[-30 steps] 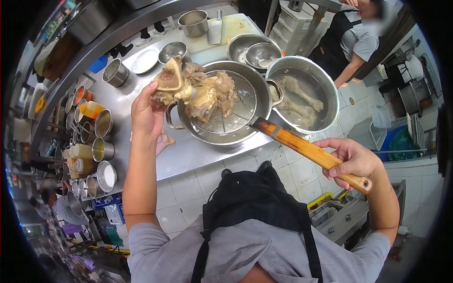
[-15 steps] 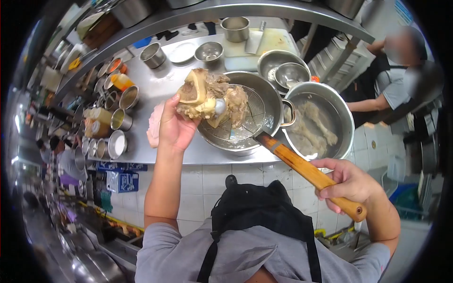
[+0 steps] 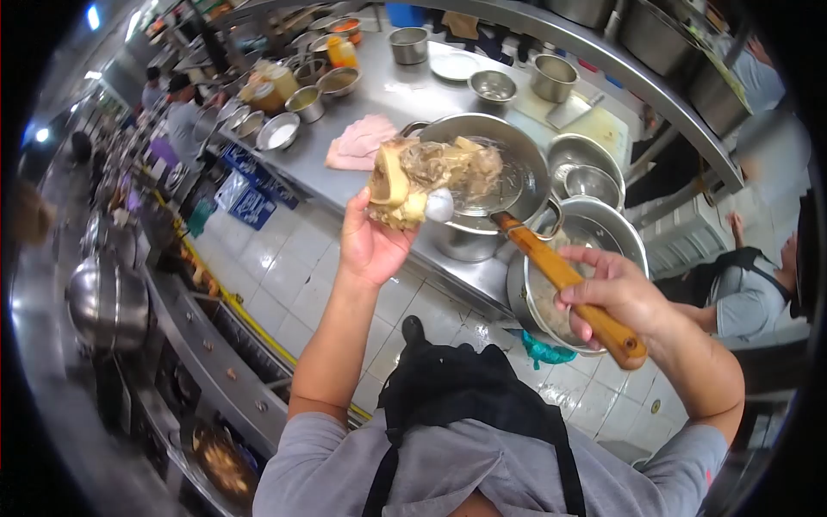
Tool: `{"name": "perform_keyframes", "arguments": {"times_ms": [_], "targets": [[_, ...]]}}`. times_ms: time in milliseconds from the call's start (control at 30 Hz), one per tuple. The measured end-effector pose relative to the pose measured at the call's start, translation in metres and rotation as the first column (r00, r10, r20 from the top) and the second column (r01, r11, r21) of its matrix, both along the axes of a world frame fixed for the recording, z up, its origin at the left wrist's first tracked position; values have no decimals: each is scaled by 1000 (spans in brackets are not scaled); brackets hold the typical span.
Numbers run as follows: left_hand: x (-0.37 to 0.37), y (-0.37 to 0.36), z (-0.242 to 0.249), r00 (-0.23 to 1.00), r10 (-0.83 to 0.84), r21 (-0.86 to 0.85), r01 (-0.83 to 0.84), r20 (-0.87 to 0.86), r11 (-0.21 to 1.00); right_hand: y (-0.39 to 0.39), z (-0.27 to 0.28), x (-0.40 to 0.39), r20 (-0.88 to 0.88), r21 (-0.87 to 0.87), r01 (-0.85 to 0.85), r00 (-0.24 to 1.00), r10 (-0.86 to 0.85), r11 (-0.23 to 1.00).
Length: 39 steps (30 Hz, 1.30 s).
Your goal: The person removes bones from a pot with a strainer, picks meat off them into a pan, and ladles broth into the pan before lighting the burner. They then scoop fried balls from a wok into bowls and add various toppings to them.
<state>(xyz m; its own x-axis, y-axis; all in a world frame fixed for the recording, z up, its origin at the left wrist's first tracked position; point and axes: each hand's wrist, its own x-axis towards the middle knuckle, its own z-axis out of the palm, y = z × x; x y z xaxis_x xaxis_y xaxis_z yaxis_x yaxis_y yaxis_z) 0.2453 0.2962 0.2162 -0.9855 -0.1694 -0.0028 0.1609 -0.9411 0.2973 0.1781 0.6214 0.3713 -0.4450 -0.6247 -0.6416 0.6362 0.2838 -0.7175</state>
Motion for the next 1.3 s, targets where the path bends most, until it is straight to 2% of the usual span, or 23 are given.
{"name": "perform_keyframes", "arguments": {"times_ms": [33, 100, 167, 233, 300, 333, 367, 400, 433, 500, 533, 567, 633, 667, 700, 767, 900, 1000, 1100, 1167, 1200, 1233, 1300], "targets": [[8, 5, 0, 997, 1, 0, -1, -74, 1000, -3, 2, -5, -14, -17, 1, 1000, -1, 1000], [24, 14, 4, 994, 83, -28, -85, -69, 996, -8, 6, -13, -31, -4, -42, 999, 42, 999], [39, 22, 5, 972, 138, -209, -178, -191, 962, -11, 2, -26, -83, -4, -149, 986, 148, 989], [56, 20, -5, 972, 174, -261, -212, -160, 942, -13, -7, -40, -72, -78, -207, 977, 202, 975], [68, 17, -15, 965, 174, -305, -228, -196, 924, -15, 0, -46, -133, 0, -246, 961, 244, 969], [75, 19, -8, 968, 146, -322, -207, -205, 924, -14, 8, -49, -274, 94, -314, 904, 328, 945], [80, 17, -6, 967, 152, -324, -214, -207, 922, -12, 5, -50, -276, 92, -321, 902, 334, 943], [86, 15, -6, 966, 138, -390, -217, -220, 895, -9, 1, -52, -792, 151, -175, 568, 225, 973], [92, 14, -6, 965, 125, -451, -220, -232, 865, -6, -1, -54, -994, 109, -24, -10, 108, 994], [98, 18, 4, 967, 117, -450, -210, -227, 868, -7, 31, -14, -923, -133, -31, -360, -135, 991], [102, 18, 5, 961, 115, -495, -229, -250, 838, 2, 33, 7, -919, -197, -129, -320, -229, 972], [106, 20, 6, 957, 111, -539, -245, -270, 806, 5, 30, 26, -930, -152, -351, -266, -254, 924], [110, 26, 12, 957, 117, -540, -248, -265, 805, -9, 19, 55, -962, 120, -468, -271, -13, 876], [112, 27, 14, 953, 135, -571, -271, -270, 775, -20, 2, 62, -978, 137, -422, -200, 55, 896], [115, 29, 15, 948, 156, -601, -298, -278, 742, -29, -15, 60, -979, 136, -427, -198, 54, 894], [121, 30, 17, 944, 175, -635, -320, -281, 703, -49, -44, 51, -982, 55, -471, -184, -37, 881], [133, 34, 17, 943, 186, -718, -332, -277, 612, -65, -76, 52, -989, -10, -533, -122, -88, 846], [139, 37, 8, 943, 204, -691, -331, -262, 643, -71, -87, 52, -985, -15, -528, -139, -104, 849], [146, 41, 0, 938, 275, -639, -347, -214, 687, -80, -94, 51, -993, -54, -562, -55, -102, 826], [152, 42, -9, 934, 310, -602, -351, -176, 717, -86, -96, 52, -974, -84, -544, 223, 47, 835], [155, 42, -13, 933, 331, -569, -349, -139, 744, -88, -92, 52, -942, -65, -552, 309, 132, 831], [158, 42, -18, 930, 340, -565, -358, -141, 743, -92, -93, 52, -943, -59, -560, 304, 138, 826], [165, 43, -26, 940, 340, -452, -301, 6, 840, -103, -102, 52, -795, -84, -558, 537, 281, 826]]}}
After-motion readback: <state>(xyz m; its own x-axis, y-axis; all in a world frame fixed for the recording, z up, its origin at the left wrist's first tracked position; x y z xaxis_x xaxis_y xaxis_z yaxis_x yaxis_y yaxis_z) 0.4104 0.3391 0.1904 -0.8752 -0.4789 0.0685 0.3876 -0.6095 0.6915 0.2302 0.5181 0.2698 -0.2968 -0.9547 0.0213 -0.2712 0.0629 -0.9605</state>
